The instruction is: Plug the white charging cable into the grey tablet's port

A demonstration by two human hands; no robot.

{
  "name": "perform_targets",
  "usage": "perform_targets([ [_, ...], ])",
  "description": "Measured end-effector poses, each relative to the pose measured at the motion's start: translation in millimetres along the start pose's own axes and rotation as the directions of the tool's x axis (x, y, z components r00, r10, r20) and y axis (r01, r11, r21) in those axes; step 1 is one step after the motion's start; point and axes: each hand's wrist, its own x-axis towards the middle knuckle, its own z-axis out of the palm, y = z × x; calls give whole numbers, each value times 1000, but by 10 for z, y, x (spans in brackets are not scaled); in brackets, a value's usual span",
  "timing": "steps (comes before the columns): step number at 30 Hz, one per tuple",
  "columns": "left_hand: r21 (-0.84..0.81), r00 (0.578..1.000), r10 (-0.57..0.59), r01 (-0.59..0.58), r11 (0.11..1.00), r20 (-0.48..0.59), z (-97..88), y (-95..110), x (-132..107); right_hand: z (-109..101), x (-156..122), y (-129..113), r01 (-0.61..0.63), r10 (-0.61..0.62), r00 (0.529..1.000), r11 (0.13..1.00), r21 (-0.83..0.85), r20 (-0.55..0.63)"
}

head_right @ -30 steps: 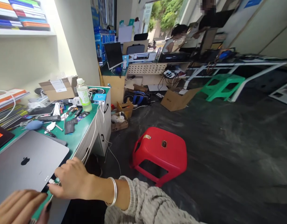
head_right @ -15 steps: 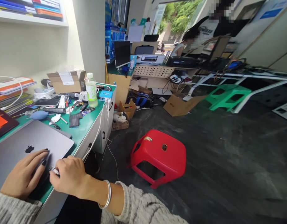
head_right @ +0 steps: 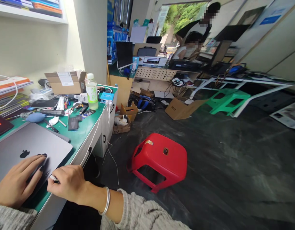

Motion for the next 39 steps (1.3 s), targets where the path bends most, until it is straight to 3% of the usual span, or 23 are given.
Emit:
perform_targets([
  [10,17,1000,18,-18,1000,-10,-9,-3,18,7,26,1,17,-18,997,1000,-22,-77],
  [26,23,999,22,-21,1000,-32,-20,3,36,-12,46,44,63,-63,997,998,-12,43],
  [39,46,999,-40,40,998,6,9,17,1,-48,63,11,22,-22,1000,1000,-22,22],
])
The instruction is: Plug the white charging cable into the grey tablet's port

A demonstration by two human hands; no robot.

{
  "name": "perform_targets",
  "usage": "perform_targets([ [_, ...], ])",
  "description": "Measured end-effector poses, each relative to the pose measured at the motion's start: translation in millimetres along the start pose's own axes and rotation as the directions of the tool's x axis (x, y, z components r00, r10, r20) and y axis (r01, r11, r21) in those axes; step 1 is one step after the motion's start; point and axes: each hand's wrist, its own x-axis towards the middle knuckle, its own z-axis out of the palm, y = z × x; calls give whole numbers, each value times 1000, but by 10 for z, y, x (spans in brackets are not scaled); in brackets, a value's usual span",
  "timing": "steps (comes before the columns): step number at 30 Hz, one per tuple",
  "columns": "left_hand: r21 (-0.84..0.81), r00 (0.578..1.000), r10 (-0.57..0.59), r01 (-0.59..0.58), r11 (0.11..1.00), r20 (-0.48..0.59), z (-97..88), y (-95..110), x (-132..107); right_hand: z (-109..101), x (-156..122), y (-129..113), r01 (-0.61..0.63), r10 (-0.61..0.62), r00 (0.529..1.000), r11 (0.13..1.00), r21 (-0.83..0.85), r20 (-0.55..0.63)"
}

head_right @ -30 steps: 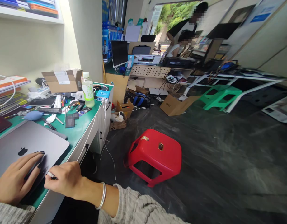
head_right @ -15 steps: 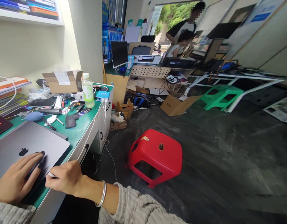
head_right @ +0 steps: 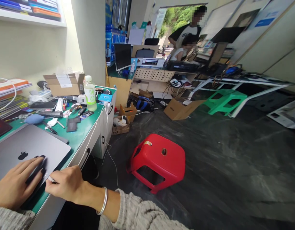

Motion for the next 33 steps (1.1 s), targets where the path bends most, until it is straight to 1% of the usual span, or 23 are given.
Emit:
perform_targets([
  [3,5,1000,-15,15,1000,20,-8,15,9,12,-22,22,15,-15,998,1000,-7,65],
  [6,12,999,-6,5,1000,34,-31,31,21,16,-23,57,58,-59,995,998,17,77],
  [12,1,999,-14,14,1000,37,-37,51,20,-13,10,71,81,-82,989,997,11,124],
  [14,-5,999,-32,33,999,41,-23,56,14,-64,2,75,85,-89,990,996,41,112],
  [17,-22,997,-63,64,998,54,5,64,8,-205,-30,108,76,-85,993,992,103,87],
  [20,-27,992,-86,89,996,88,23,62,15,-372,-40,166,76,-81,997,978,192,18],
  [22,-24,992,-63,66,998,106,7,50,13,-467,-20,206,90,-83,996,963,255,-38],
  [24,-14,990,-1,2,1000,138,-43,34,-18,-549,11,242,89,-74,995,951,297,-64],
  [26,32,977,28,-36,999,211,-112,22,-87,-625,36,278,54,-34,997,943,328,-67],
  [27,75,966,9,-30,997,257,-146,20,-131,-662,42,298,24,-3,998,938,346,-63],
  [29,148,936,-65,14,989,346,-198,29,-215,-736,39,345,-50,73,996,922,383,-45],
  [31,146,894,-120,62,987,432,-224,58,-258,-804,21,399,-123,140,990,903,410,-11],
  [33,86,860,-102,68,994,500,-233,108,-239,-866,0,451,-162,165,986,894,418,28],
])
